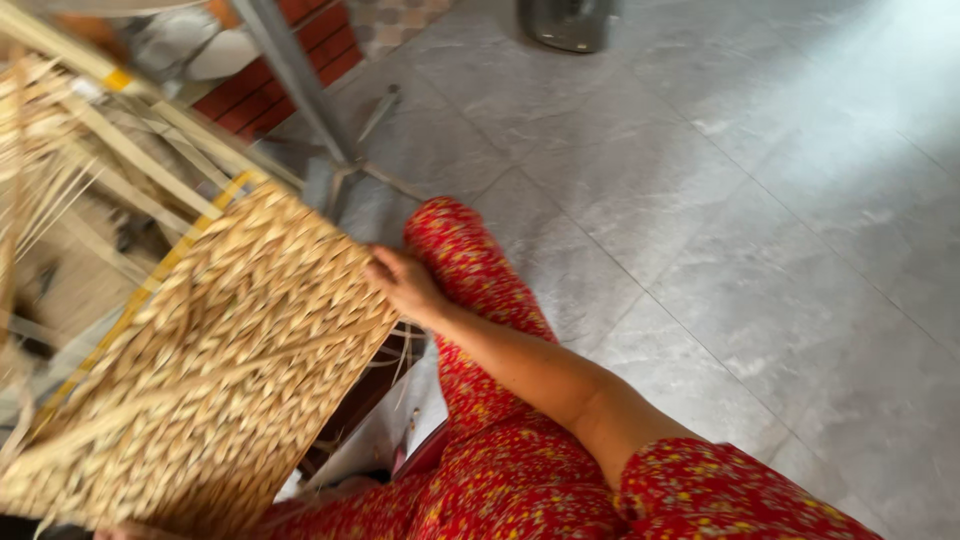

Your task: The person sits on a low stool with a yellow metal basket frame on their lap, weaving water hyacinth strands across the frame and trimming excess strand ends with scissors. They then fold and tuck the woven edge over the frame rim and press the weave flat by hand.

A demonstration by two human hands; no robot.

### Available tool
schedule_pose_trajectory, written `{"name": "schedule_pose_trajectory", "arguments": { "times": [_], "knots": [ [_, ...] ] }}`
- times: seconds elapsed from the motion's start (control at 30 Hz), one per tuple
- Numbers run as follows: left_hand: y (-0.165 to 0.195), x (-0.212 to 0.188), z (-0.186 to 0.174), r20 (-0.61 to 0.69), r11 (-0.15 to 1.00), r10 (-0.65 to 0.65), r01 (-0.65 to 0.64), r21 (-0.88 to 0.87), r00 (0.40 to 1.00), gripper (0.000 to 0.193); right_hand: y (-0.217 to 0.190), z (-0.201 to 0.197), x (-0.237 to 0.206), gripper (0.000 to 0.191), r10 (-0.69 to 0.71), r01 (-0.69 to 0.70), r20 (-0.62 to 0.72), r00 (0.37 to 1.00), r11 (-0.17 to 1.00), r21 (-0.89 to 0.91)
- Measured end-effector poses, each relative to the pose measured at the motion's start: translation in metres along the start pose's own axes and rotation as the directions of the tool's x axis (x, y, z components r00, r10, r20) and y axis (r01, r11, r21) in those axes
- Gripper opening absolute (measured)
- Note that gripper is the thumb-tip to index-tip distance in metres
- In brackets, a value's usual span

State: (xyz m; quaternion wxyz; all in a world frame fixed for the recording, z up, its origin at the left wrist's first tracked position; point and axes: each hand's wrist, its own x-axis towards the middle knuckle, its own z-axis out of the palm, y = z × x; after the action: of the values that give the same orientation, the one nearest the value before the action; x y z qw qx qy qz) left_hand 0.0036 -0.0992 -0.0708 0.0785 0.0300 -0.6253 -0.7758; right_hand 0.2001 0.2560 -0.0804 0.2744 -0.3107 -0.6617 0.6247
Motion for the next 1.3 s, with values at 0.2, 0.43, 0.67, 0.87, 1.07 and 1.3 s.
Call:
{"name": "schedule_pose_trajectory", "arguments": {
  "times": [0.2, 0.43, 0.67, 0.87, 1.07, 1.3],
  "knots": [
    [0.025, -0.005, -0.015, 0.118, 0.984, -0.061, 0.080, -0.158, 0.991, 0.043, -0.025, 0.002, -0.004, 0.056, -0.361, 0.339, -0.044, 0.932, 0.906, -0.255],
    [0.042, 0.000, -0.049, 0.043, 0.988, 0.149, -0.150, 0.028, 0.988, 0.042, -0.044, -0.026, -0.007, 0.043, -0.225, 0.219, -0.012, 0.974, 0.955, -0.198],
    [0.058, 0.009, -0.115, 0.152, 0.755, 0.216, -0.264, 0.600, 0.964, 0.044, -0.030, -0.048, 0.026, 0.029, -0.449, 0.370, 0.029, 0.893, 0.696, -0.616],
    [0.071, 0.030, -0.117, 0.523, 0.331, 0.025, -0.500, 0.800, 0.852, 0.046, -0.008, -0.049, 0.038, 0.030, -0.390, 0.435, 0.277, 0.878, 0.410, -0.801],
    [0.063, 0.065, -0.097, 0.616, 0.248, -0.065, -0.585, 0.772, 0.785, 0.035, -0.012, -0.045, 0.061, 0.039, -0.253, 0.478, 0.407, 0.878, 0.396, -0.784],
    [0.012, 0.120, -0.077, 0.546, 0.223, -0.165, -0.508, 0.832, 0.822, 0.025, 0.015, -0.025, 0.135, 0.055, 0.007, 0.503, 0.543, 0.840, 0.365, -0.783]
  ]
}}
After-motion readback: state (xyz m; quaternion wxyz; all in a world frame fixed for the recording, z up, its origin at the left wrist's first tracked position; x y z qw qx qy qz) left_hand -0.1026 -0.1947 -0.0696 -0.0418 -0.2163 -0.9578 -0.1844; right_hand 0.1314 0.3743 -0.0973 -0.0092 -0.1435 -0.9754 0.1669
